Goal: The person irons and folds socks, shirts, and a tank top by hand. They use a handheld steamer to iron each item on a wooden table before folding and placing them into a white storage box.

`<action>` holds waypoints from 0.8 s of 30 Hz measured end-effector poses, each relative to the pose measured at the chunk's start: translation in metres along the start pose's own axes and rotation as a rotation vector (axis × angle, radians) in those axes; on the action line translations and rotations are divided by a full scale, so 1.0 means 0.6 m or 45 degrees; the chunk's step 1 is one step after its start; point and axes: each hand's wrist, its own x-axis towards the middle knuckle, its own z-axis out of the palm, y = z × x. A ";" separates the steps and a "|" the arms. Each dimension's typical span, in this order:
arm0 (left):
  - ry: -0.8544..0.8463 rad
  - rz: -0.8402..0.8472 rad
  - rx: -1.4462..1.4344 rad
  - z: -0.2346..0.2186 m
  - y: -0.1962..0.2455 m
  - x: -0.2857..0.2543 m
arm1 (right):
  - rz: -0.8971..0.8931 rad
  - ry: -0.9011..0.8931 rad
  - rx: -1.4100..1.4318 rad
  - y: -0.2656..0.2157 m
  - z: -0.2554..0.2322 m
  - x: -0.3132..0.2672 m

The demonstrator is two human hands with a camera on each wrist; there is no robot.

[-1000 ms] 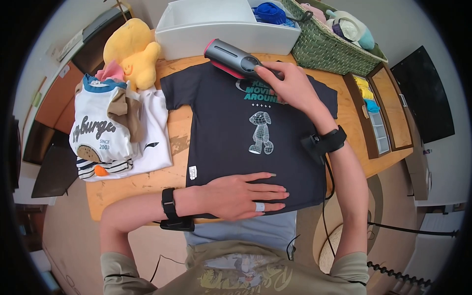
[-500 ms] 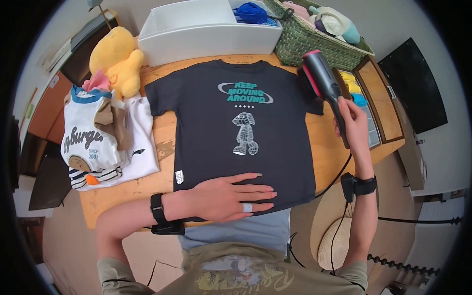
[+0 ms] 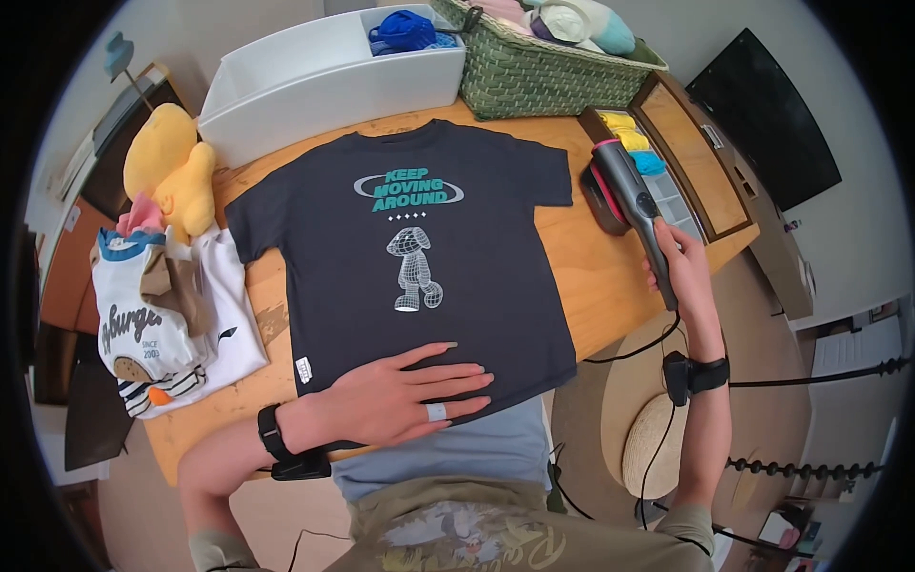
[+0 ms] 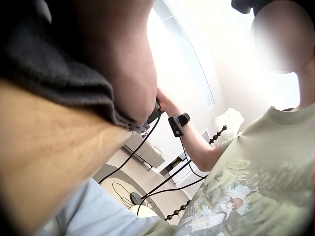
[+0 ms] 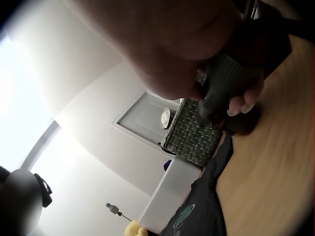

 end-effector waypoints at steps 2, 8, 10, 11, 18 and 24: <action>-0.006 0.002 -0.022 -0.002 0.000 0.001 | 0.015 -0.008 -0.013 0.000 0.004 0.008; -0.023 -0.008 -0.034 -0.005 0.001 0.002 | 0.058 -0.061 -0.060 -0.003 0.002 0.045; -0.022 -0.013 -0.038 -0.006 0.001 0.001 | -0.011 -0.045 -0.182 0.000 -0.001 0.063; -0.018 -0.009 -0.033 -0.006 0.001 0.001 | -0.048 -0.038 -0.242 0.001 0.000 0.070; -0.026 -0.017 0.033 -0.007 0.003 0.000 | -0.460 0.387 -0.913 0.014 0.013 0.093; 0.026 -0.012 0.012 -0.003 0.002 -0.002 | -1.192 0.719 -1.033 -0.033 0.078 0.035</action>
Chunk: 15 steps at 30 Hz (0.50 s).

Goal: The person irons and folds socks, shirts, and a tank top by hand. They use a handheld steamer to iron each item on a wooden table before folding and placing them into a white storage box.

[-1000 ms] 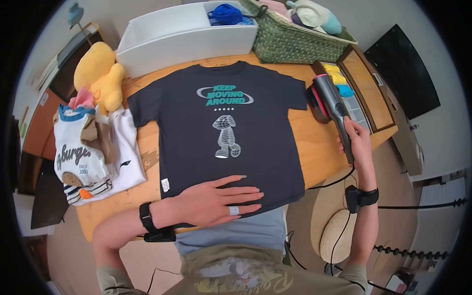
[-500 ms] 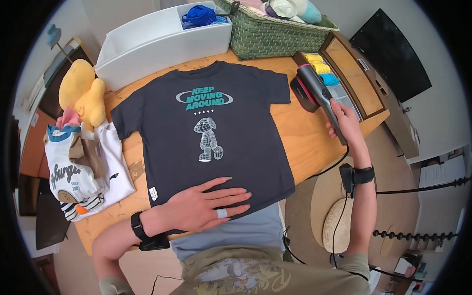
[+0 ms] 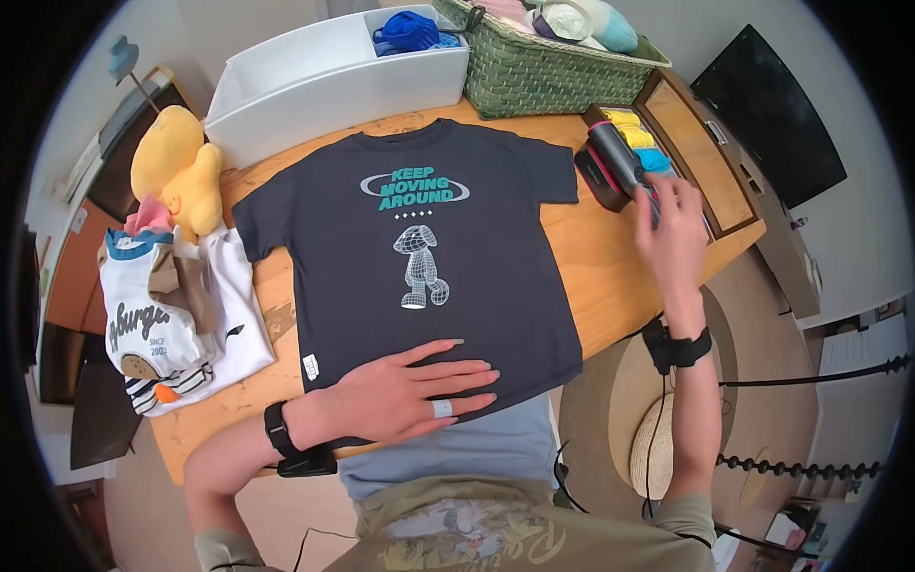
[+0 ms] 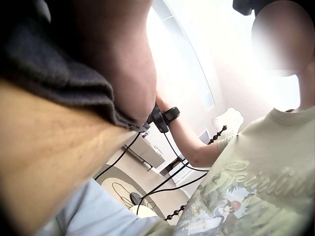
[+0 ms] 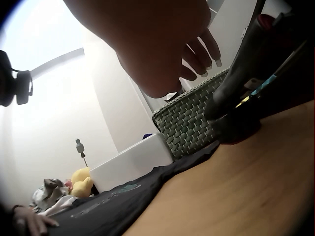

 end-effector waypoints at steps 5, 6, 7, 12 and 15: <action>0.012 0.004 -0.001 0.000 0.000 0.001 | 0.366 -0.559 0.309 -0.076 0.041 0.000; 0.021 0.000 -0.006 0.002 -0.001 0.001 | 0.354 -0.582 0.252 -0.084 0.055 0.003; 0.030 -0.009 -0.008 0.003 -0.001 0.000 | 0.340 -0.603 0.199 -0.093 0.070 0.008; 0.048 -0.006 -0.053 0.004 -0.002 0.001 | 0.281 -0.596 0.086 -0.100 0.138 0.024; 0.045 -0.007 -0.068 0.001 -0.001 0.003 | 0.337 -0.622 0.167 -0.089 0.155 0.029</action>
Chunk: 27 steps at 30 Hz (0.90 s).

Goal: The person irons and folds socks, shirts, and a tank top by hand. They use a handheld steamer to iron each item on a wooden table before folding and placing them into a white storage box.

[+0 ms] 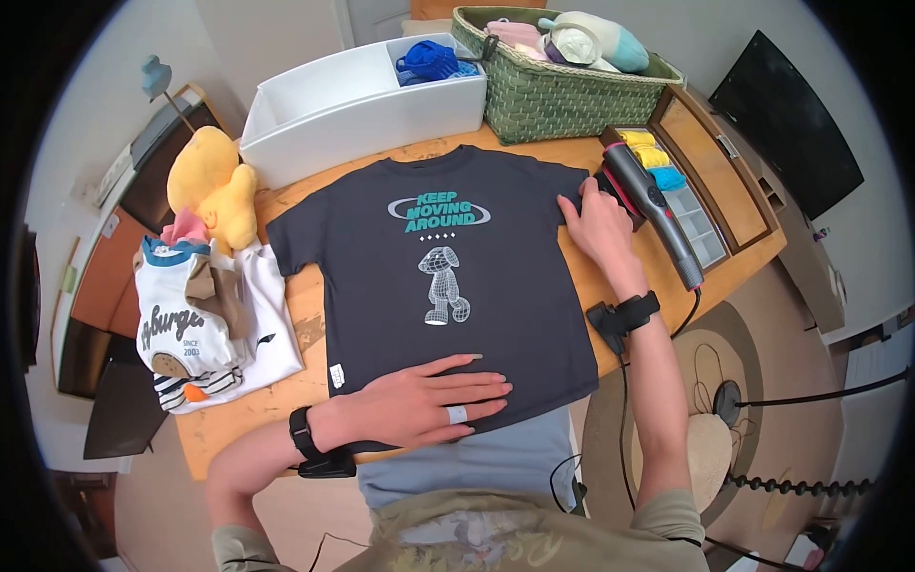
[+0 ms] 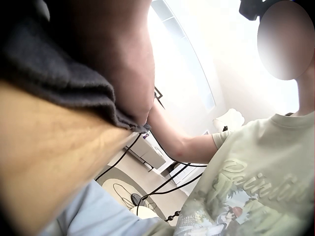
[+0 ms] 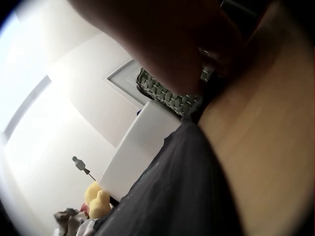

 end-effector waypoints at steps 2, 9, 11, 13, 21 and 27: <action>0.001 0.001 -0.006 0.000 0.000 0.001 | -0.025 0.015 0.123 0.017 0.005 0.000; -0.024 -0.007 -0.021 -0.002 0.001 0.003 | 0.058 0.053 0.771 0.065 0.026 -0.007; -0.033 -0.021 -0.021 -0.003 0.002 0.004 | 0.213 -0.024 0.935 0.051 0.005 -0.015; -0.047 -0.034 -0.034 -0.004 0.004 0.005 | 0.115 -0.011 0.861 0.058 0.013 -0.014; 0.147 -0.156 -0.132 -0.044 0.007 0.034 | -0.007 0.067 0.864 0.071 0.026 -0.019; 0.383 -0.461 -0.264 -0.084 -0.024 0.063 | -0.139 0.187 1.074 0.045 0.017 -0.022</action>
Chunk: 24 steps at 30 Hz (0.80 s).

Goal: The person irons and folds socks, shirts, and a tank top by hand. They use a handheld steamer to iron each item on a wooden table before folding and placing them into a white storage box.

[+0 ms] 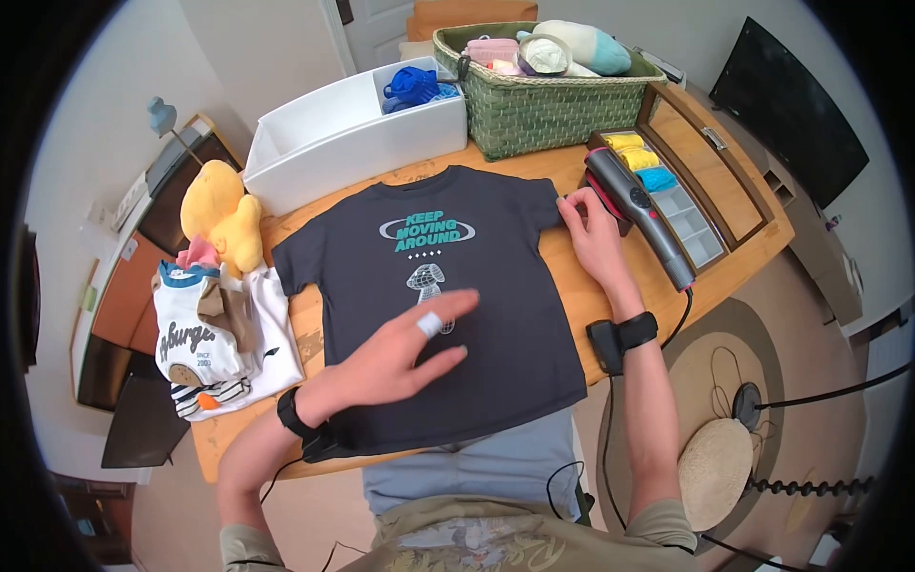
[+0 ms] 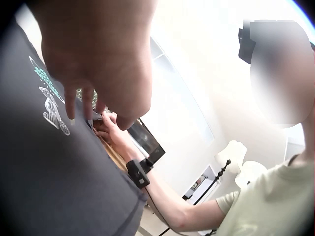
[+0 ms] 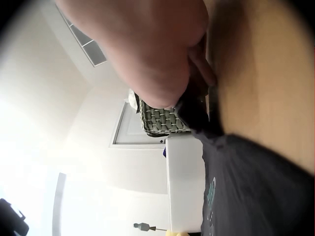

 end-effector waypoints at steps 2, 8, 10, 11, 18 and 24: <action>0.084 -0.153 -0.297 -0.002 -0.006 0.019 | 0.001 0.005 0.194 -0.028 0.009 -0.004; 0.263 -0.426 -0.991 -0.012 -0.010 0.068 | -0.438 -0.283 0.210 -0.229 0.071 -0.067; 0.500 -0.473 -1.320 -0.009 -0.026 0.066 | -0.599 -0.338 0.113 -0.262 0.093 -0.089; 0.616 -0.476 -1.478 -0.015 -0.028 0.063 | -0.662 -0.351 0.104 -0.275 0.099 -0.095; 1.042 -0.482 -1.253 -0.069 -0.013 0.039 | -0.739 -0.465 0.223 -0.299 0.087 -0.119; 0.764 -0.147 -1.145 -0.162 0.059 0.070 | -0.308 -0.241 0.340 -0.253 0.048 -0.068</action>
